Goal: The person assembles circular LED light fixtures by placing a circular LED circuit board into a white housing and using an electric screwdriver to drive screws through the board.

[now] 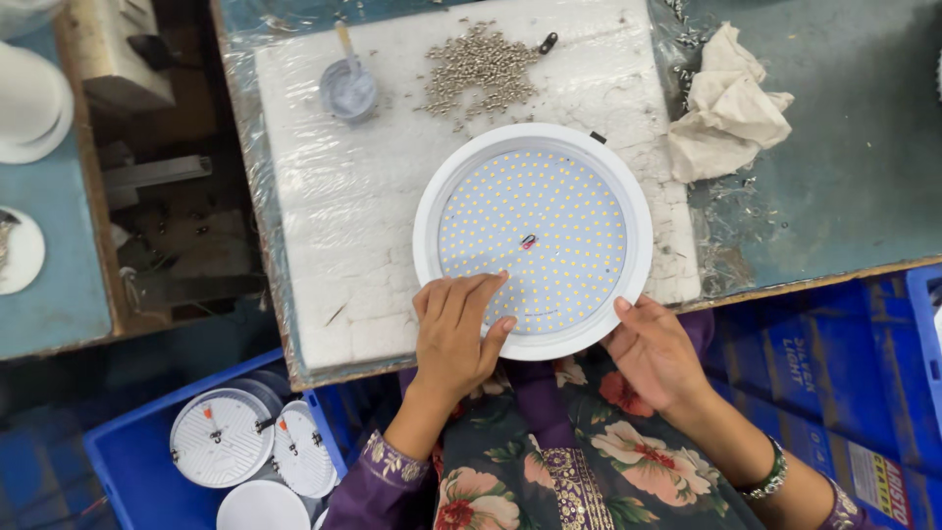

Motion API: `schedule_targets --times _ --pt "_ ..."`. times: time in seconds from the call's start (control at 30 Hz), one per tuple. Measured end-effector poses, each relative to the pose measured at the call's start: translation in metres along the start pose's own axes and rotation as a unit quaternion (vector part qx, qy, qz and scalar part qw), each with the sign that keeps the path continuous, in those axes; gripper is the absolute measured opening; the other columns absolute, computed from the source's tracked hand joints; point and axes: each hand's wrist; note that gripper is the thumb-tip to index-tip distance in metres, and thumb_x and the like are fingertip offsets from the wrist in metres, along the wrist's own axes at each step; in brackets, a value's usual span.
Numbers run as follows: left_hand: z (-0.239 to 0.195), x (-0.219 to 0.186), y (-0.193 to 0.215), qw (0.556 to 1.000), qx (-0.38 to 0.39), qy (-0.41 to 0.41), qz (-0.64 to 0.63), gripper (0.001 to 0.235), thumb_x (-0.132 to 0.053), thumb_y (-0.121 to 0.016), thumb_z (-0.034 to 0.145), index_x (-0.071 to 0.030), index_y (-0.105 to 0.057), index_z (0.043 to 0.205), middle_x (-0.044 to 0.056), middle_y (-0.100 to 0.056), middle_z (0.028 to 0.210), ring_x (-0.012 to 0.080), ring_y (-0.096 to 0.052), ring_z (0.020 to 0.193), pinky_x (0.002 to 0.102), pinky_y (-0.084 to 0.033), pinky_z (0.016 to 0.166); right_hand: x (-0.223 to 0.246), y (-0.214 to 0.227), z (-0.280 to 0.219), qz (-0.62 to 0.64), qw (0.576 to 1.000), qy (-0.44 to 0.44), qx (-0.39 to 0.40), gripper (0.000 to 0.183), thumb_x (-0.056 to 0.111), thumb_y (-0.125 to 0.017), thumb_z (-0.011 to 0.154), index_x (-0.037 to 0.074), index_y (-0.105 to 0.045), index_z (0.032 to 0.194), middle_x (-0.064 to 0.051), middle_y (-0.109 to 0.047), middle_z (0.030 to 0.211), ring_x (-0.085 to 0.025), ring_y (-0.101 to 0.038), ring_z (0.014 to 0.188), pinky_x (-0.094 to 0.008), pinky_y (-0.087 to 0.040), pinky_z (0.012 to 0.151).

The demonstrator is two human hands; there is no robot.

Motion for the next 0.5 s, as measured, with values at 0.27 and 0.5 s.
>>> schedule_targets --times 0.27,0.5 --pt "-0.004 -0.004 -0.005 0.999 -0.035 -0.016 0.003 0.035 -0.028 -0.067 0.097 -0.009 -0.067 0.127 0.006 -0.067 0.119 0.0268 -0.060 0.109 0.043 -0.040 0.104 0.001 0.030 0.029 -0.057 0.998 0.027 0.028 0.038 0.012 -0.056 0.101 -0.008 -0.053 0.132 -0.017 -0.067 0.129 -0.025 -0.068 0.115 -0.042 -0.054 0.099" --pt "-0.001 -0.005 -0.007 0.998 -0.051 -0.028 0.013 0.020 -0.015 -0.066 0.092 -0.011 -0.071 0.111 0.002 -0.069 0.118 0.0244 -0.060 0.106 0.042 -0.040 0.103 0.024 0.044 0.065 0.148 0.979 -0.030 0.136 0.040 0.022 -0.047 0.115 -0.007 -0.053 0.140 -0.017 -0.068 0.129 -0.025 -0.068 0.115 -0.039 -0.054 0.101"
Point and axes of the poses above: each hand's wrist, its own z-axis towards the middle knuckle, its own y-axis out of the back of the hand, x = y × z
